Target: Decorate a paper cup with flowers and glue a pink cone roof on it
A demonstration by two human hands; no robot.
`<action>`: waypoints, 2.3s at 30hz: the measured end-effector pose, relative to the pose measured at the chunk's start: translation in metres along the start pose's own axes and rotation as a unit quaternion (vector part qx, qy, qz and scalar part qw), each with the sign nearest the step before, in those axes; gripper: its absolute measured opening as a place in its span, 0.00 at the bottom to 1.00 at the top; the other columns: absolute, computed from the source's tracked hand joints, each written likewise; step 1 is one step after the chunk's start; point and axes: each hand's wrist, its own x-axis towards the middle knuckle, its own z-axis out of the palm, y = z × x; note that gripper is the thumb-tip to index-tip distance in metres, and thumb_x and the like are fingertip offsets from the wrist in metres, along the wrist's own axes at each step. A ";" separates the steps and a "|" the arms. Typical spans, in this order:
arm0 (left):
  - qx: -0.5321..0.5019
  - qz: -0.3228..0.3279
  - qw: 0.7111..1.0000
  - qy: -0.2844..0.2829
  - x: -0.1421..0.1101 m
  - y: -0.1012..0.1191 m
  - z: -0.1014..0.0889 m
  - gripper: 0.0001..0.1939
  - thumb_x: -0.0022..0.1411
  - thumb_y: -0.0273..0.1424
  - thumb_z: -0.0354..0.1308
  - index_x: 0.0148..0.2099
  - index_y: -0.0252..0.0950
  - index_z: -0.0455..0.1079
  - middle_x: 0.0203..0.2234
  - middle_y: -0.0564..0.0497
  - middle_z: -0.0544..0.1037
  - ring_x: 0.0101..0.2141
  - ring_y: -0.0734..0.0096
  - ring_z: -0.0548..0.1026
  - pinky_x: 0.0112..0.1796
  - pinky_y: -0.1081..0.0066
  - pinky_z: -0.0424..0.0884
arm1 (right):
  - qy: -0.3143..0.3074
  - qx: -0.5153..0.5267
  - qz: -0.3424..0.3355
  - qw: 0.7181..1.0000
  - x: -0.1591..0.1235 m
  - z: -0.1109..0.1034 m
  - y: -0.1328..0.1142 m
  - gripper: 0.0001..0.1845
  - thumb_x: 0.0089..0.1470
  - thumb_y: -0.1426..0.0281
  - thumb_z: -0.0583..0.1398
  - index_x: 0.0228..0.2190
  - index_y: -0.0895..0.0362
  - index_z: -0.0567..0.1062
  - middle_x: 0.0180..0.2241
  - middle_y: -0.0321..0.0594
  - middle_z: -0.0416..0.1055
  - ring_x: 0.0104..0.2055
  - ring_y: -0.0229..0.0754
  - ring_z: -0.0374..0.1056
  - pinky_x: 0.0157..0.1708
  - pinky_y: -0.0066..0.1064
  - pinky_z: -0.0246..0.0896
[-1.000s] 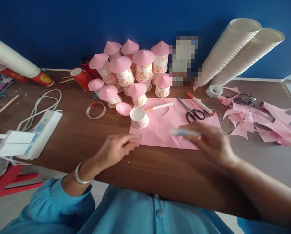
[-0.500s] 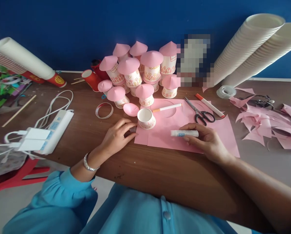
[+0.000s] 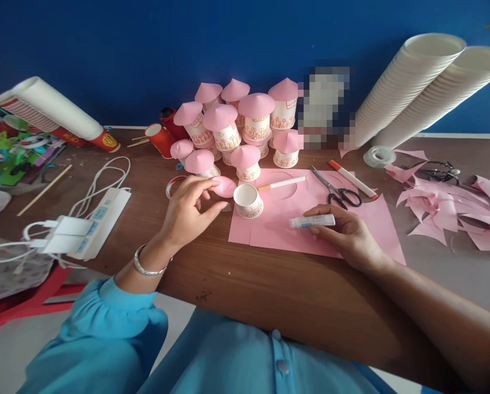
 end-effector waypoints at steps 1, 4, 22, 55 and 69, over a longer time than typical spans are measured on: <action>-0.003 0.007 1.000 -0.018 0.003 0.004 0.002 0.24 0.60 0.38 0.69 0.56 0.38 0.71 0.46 0.45 0.78 0.37 0.67 0.77 0.38 0.65 0.76 | 0.000 0.007 0.002 1.000 0.000 0.000 0.000 0.19 0.50 0.54 0.72 0.38 0.53 0.80 0.31 0.37 0.76 0.26 0.37 0.67 0.27 0.30 0.67; 0.003 0.032 0.997 -0.068 0.012 0.013 0.011 0.36 0.55 0.41 0.73 0.62 0.37 0.66 0.54 0.40 0.77 0.52 0.52 0.74 0.52 0.52 0.73 | -0.001 0.019 0.003 1.000 0.001 -0.001 0.001 0.20 0.50 0.54 0.72 0.38 0.53 0.80 0.31 0.36 0.76 0.26 0.37 0.68 0.27 0.30 0.68; -0.250 0.129 0.954 -0.097 0.024 0.088 0.090 0.24 0.61 0.31 0.65 0.57 0.37 0.63 0.49 0.40 0.75 0.51 0.53 0.75 0.54 0.51 0.73 | 0.092 0.215 -0.005 0.972 0.009 -0.011 -0.010 0.23 0.46 0.56 0.73 0.37 0.53 0.71 0.36 0.37 0.76 0.27 0.36 0.68 0.30 0.33 0.69; -0.356 0.133 0.925 0.003 0.022 0.104 0.054 0.10 0.61 0.32 0.69 0.43 0.37 0.73 0.32 0.51 0.82 0.30 0.75 0.76 0.33 0.73 0.74 | -0.088 0.067 -0.005 0.994 -0.031 0.011 -0.034 0.28 0.70 0.48 0.49 0.44 0.57 0.76 0.21 0.34 0.71 0.17 0.36 0.65 0.18 0.29 0.62; -0.364 0.117 0.924 0.008 0.025 0.104 0.058 0.09 0.61 0.32 0.69 0.40 0.36 0.72 0.30 0.53 0.81 0.27 0.77 0.74 0.31 0.74 0.72 | -0.017 0.046 -0.082 0.995 -0.024 0.004 -0.024 0.18 0.70 0.53 0.54 0.50 0.52 0.71 0.23 0.30 0.67 0.20 0.33 0.62 0.22 0.26 0.62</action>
